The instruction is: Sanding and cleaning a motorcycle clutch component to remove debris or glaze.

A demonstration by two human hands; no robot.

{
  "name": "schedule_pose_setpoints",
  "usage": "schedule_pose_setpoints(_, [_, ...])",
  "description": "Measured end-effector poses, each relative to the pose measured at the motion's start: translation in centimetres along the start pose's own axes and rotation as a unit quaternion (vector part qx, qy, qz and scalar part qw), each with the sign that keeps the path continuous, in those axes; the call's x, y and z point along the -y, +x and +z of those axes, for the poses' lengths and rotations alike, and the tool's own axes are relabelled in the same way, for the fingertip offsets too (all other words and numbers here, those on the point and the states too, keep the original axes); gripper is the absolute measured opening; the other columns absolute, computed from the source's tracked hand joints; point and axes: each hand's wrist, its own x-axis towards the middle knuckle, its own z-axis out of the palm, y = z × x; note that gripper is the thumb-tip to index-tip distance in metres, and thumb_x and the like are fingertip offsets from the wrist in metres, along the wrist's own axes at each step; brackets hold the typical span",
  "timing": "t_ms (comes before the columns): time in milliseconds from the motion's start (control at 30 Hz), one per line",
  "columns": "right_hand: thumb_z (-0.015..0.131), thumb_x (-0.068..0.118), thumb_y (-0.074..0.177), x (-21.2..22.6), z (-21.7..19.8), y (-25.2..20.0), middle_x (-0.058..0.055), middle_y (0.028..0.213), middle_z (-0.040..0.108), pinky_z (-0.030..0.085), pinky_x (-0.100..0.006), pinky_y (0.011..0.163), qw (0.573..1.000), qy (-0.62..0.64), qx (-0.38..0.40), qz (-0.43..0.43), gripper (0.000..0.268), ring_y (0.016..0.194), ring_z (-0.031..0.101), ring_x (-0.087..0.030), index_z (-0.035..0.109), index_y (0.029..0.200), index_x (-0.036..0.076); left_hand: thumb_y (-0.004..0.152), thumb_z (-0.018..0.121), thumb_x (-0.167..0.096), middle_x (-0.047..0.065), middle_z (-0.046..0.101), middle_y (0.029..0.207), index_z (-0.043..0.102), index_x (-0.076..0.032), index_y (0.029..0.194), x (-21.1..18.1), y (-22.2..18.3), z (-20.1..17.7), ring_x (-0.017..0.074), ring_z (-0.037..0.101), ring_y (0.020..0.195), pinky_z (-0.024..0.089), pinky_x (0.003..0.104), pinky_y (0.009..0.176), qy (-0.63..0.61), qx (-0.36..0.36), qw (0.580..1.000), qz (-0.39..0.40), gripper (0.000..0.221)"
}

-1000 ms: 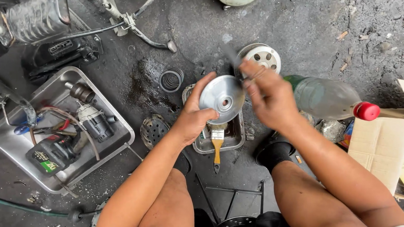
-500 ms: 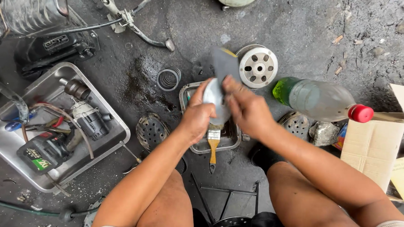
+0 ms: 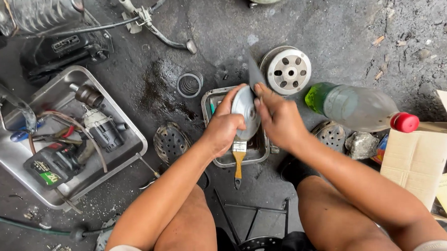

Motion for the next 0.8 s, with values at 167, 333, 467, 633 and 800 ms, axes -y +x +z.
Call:
schedule_pose_setpoints(167, [0.064, 0.011, 0.108, -0.1, 0.0, 1.0, -0.020, 0.153, 0.066, 0.055, -0.054, 0.115, 1.000, 0.023, 0.017, 0.006, 0.040, 0.140, 0.063, -0.039, 0.070, 0.148, 0.006, 0.063, 0.056, 0.012, 0.029, 0.050, 0.166, 0.033, -0.008, 0.175, -0.2, 0.7, -0.8, 0.0468, 0.052, 0.149, 0.050, 0.057, 0.118, -0.002, 0.006, 1.000, 0.029, 0.116])
schedule_pose_setpoints(333, [0.064, 0.008, 0.106, 3.2, -0.1, -0.6, -0.025, 0.151, 0.066, 0.054, -0.055, 0.115, 0.997, 0.034, 0.042, 0.053, 0.042, 0.140, 0.063, -0.042, 0.071, 0.147, 0.006, 0.064, 0.054, 0.015, 0.029, 0.050, 0.161, 0.027, -0.008, 0.176, 1.2, 0.5, -1.6, 0.0392, 0.059, 0.140, 0.057, 0.052, 0.111, -0.025, -0.003, 1.000, 0.000, 0.117])
schedule_pose_setpoints(467, [0.060, 0.016, 0.112, -0.4, 0.6, 0.8, -0.022, 0.149, 0.069, 0.053, -0.053, 0.116, 0.994, 0.021, 0.010, 0.109, 0.038, 0.140, 0.062, -0.038, 0.071, 0.145, 0.004, 0.059, 0.053, 0.012, 0.026, 0.054, 0.162, 0.043, -0.009, 0.172, 0.3, 0.1, -0.6, 0.0396, 0.053, 0.149, 0.053, 0.051, 0.117, -0.006, 0.001, 1.000, 0.015, 0.115])
schedule_pose_setpoints(633, [0.062, 0.011, 0.111, -2.0, 1.1, 2.0, -0.026, 0.145, 0.070, 0.055, -0.053, 0.113, 0.999, 0.019, 0.001, 0.031, 0.036, 0.137, 0.064, -0.042, 0.072, 0.143, 0.000, 0.061, 0.052, 0.018, 0.033, 0.047, 0.167, 0.033, -0.012, 0.176, 0.4, 0.6, -1.0, 0.0512, 0.050, 0.151, 0.050, 0.058, 0.120, 0.000, 0.020, 1.000, 0.018, 0.120])
schedule_pose_setpoints(800, [0.065, 0.011, 0.107, 1.6, 1.0, 1.9, -0.032, 0.131, 0.074, 0.059, -0.060, 0.101, 1.000, -0.010, 0.028, -0.004, 0.039, 0.122, 0.070, -0.050, 0.071, 0.144, 0.000, 0.059, 0.054, 0.017, 0.029, 0.042, 0.166, 0.024, -0.009, 0.178, 0.2, 0.8, -2.9, 0.0411, 0.049, 0.149, 0.047, 0.044, 0.114, 0.055, 0.001, 0.998, -0.019, 0.126])
